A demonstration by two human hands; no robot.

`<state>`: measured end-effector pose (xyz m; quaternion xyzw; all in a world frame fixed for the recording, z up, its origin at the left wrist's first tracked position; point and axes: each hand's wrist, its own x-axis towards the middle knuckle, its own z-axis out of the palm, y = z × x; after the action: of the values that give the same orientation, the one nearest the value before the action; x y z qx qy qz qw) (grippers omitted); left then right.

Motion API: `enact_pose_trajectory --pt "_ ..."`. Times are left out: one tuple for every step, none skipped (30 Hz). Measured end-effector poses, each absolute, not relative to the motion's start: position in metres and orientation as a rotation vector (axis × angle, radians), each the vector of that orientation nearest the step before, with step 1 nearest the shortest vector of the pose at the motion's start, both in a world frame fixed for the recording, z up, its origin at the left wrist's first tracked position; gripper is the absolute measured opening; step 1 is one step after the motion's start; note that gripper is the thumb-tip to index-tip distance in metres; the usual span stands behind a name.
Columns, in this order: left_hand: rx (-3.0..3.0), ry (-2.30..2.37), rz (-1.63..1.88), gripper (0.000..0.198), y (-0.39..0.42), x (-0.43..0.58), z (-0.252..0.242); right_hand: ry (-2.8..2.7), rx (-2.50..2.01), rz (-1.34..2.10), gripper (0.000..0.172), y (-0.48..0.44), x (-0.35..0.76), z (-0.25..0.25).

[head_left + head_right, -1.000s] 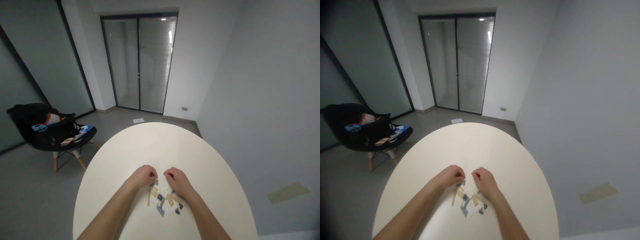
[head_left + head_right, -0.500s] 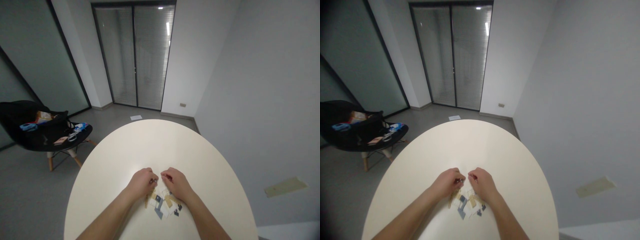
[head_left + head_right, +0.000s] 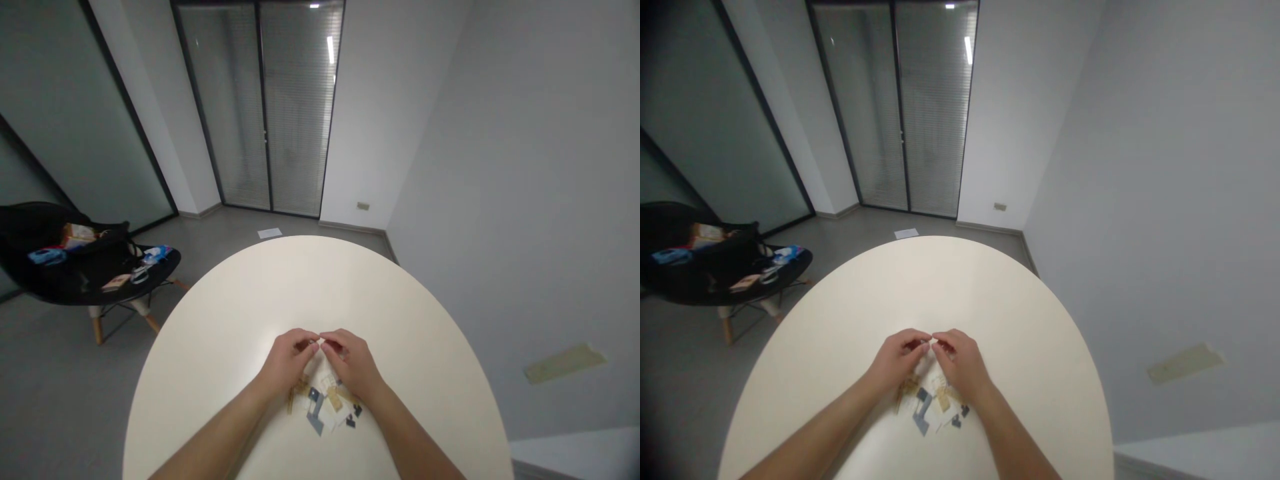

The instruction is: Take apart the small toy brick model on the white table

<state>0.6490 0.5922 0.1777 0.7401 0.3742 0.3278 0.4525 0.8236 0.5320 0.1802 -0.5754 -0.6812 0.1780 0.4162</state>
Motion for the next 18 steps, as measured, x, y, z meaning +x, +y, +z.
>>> enact_pose_trajectory --pt "1.739 0.917 0.842 0.022 0.5914 0.6505 0.1771 -1.694 -1.43 0.438 0.018 0.5317 0.8227 0.18" --pt "1.651 0.901 0.871 0.024 0.5908 0.6517 0.1769 -1.682 -1.415 0.429 0.017 0.5313 0.8218 0.1801" --pt "1.57 0.875 0.892 0.026 0.5904 0.6527 0.1769 -1.676 -1.4 0.422 0.016 0.5308 0.8209 0.1802" --pt "1.499 0.846 0.905 0.027 0.5902 0.6534 0.1771 -1.673 -1.381 0.42 0.015 0.5304 0.8201 0.1804" --pt "1.441 0.82 0.906 0.027 0.5902 0.6539 0.1773 -1.669 -1.359 0.42 0.015 0.5299 0.8193 0.1807" --pt "1.394 0.803 0.899 0.028 0.5905 0.6541 0.1774 -1.668 -1.339 0.421 0.015 0.5295 0.8187 0.181" --pt "1.357 0.795 0.885 0.03 0.591 0.6542 0.1772 -1.667 -1.32 0.419 0.015 0.5292 0.8182 0.1811" --pt "1.326 0.792 0.868 0.032 0.5918 0.6541 0.1769 -1.67 -1.303 0.411 0.015 0.529 0.8179 0.1812" --pt "1.294 0.792 0.854 0.035 0.5927 0.654 0.1761 -1.675 -1.292 0.399 0.015 0.5289 0.8176 0.1811" --pt "1.26 0.792 0.845 0.038 0.5937 0.6537 0.1752 -1.682 -1.288 0.383 0.015 0.5288 0.8175 0.1809" --pt "1.229 0.789 0.838 0.041 0.5947 0.6535 0.174 -1.691 -1.29 0.366 0.014 0.5288 0.8174 0.1805" --pt "1.204 0.786 0.835 0.043 0.5956 0.6532 0.1728 -1.702 -1.296 0.35 0.014 0.5287 0.8174 0.1801" --pt "1.187 0.782 0.835 0.044 0.5964 0.653 0.1718 -1.713 -1.302 0.336 0.013 0.5287 0.8174 0.1796" --pt "1.177 0.778 0.835 0.044 0.597 0.6528 0.1709 -1.721 -1.306 0.322 0.012 0.5287 0.8173 0.1793" --pt "1.174 0.778 0.833 0.044 0.5974 0.6526 0.1705 -1.725 -1.306 0.312 0.012 0.5287 0.8172 0.1792" --pt "1.177 0.781 0.831 0.044 0.5976 0.6525 0.1705 -1.722 -1.305 0.304 0.011 0.5286 0.817 0.1794" --pt "1.187 0.787 0.828 0.044 0.5977 0.6523 0.1708 -1.712 -1.304 0.301 0.01 0.5285 0.8167 0.18" --pt "1.205 0.795 0.824 0.043 0.5977 0.6521 0.1716 -1.697 -1.304 0.305 0.01 0.5284 0.8163 0.1809"
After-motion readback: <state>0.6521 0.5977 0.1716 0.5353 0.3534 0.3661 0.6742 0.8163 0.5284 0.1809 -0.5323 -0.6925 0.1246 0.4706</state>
